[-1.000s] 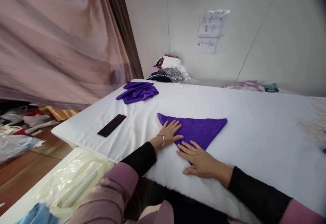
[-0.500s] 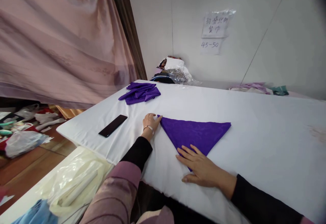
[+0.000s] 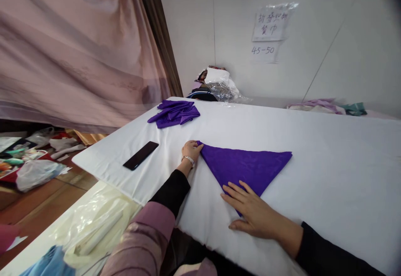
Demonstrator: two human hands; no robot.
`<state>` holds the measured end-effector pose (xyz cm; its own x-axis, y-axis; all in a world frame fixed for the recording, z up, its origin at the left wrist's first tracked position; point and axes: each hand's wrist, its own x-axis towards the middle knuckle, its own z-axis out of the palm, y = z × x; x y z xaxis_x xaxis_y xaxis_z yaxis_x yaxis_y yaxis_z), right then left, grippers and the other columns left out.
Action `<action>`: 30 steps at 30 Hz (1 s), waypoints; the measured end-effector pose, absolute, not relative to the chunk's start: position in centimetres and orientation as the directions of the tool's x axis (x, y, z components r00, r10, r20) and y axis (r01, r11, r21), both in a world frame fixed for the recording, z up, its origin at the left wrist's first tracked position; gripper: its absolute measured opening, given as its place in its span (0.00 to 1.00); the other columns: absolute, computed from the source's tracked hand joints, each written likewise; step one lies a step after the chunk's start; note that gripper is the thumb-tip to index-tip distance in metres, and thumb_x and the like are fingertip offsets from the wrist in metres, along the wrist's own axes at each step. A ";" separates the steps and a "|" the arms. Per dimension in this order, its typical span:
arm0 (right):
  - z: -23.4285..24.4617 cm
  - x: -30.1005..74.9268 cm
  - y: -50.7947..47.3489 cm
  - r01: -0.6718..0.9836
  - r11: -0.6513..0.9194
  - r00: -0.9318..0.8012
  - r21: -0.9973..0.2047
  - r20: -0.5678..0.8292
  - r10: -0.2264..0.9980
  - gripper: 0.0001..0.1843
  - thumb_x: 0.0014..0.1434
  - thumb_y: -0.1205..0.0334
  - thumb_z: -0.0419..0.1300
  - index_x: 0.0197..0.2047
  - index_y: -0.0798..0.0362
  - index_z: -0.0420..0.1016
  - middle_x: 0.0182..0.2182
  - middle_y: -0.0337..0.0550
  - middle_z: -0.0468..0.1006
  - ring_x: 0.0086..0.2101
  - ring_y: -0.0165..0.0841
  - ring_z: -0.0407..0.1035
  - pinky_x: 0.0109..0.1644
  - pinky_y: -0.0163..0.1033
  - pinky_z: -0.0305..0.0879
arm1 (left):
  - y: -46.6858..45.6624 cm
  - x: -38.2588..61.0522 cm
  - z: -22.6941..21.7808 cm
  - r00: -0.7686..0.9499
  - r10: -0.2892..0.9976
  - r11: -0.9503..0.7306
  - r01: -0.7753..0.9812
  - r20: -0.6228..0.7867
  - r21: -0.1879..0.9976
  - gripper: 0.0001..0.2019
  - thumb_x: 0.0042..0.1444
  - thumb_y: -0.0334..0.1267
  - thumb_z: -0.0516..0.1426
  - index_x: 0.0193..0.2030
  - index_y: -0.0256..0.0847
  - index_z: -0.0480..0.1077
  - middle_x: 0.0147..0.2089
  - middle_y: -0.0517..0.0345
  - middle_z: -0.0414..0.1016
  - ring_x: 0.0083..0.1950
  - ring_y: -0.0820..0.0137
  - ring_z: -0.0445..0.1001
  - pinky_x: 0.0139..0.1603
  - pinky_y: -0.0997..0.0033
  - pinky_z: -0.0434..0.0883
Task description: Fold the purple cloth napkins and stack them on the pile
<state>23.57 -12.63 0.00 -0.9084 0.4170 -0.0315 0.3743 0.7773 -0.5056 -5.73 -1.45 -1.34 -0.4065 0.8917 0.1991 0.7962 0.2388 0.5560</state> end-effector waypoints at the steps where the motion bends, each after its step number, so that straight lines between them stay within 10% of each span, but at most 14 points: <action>1: -0.1 23.6 -12.7 0.374 0.780 -0.907 -0.501 -0.021 0.421 0.41 0.59 0.37 0.50 0.69 0.48 0.46 0.67 0.49 0.47 0.66 0.44 0.39 0.67 0.58 0.30 | -1.3 -5.8 -1.4 -0.409 0.889 0.234 0.792 0.205 0.564 0.12 0.51 0.48 0.56 0.25 0.44 0.74 0.49 0.58 0.75 0.52 0.65 0.70 0.56 0.63 0.65; 20: 0.3 23.4 -12.7 0.420 0.740 -0.886 -0.525 -0.061 0.459 0.42 0.61 0.37 0.46 0.69 0.54 0.43 0.67 0.52 0.46 0.66 0.42 0.36 0.67 0.56 0.24 | 0.2 -6.5 -1.2 -0.438 0.877 0.325 0.844 0.198 0.426 0.17 0.48 0.50 0.58 0.41 0.41 0.72 0.52 0.44 0.72 0.57 0.52 0.66 0.58 0.52 0.62; 30: 1.2 23.7 -12.8 0.398 0.718 -0.877 -0.571 -0.009 0.480 0.42 0.61 0.39 0.48 0.69 0.53 0.42 0.67 0.52 0.48 0.66 0.40 0.36 0.67 0.53 0.23 | 0.9 -7.1 -1.0 -0.407 0.903 0.313 0.841 0.136 0.441 0.12 0.49 0.48 0.56 0.30 0.42 0.72 0.45 0.49 0.76 0.51 0.55 0.71 0.54 0.57 0.66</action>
<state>23.72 -12.84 1.19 -0.8773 0.4798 -0.0093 0.3985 0.7175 -0.5713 -7.08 0.88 -1.04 -0.4072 0.9032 0.1360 0.8414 0.3130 0.4406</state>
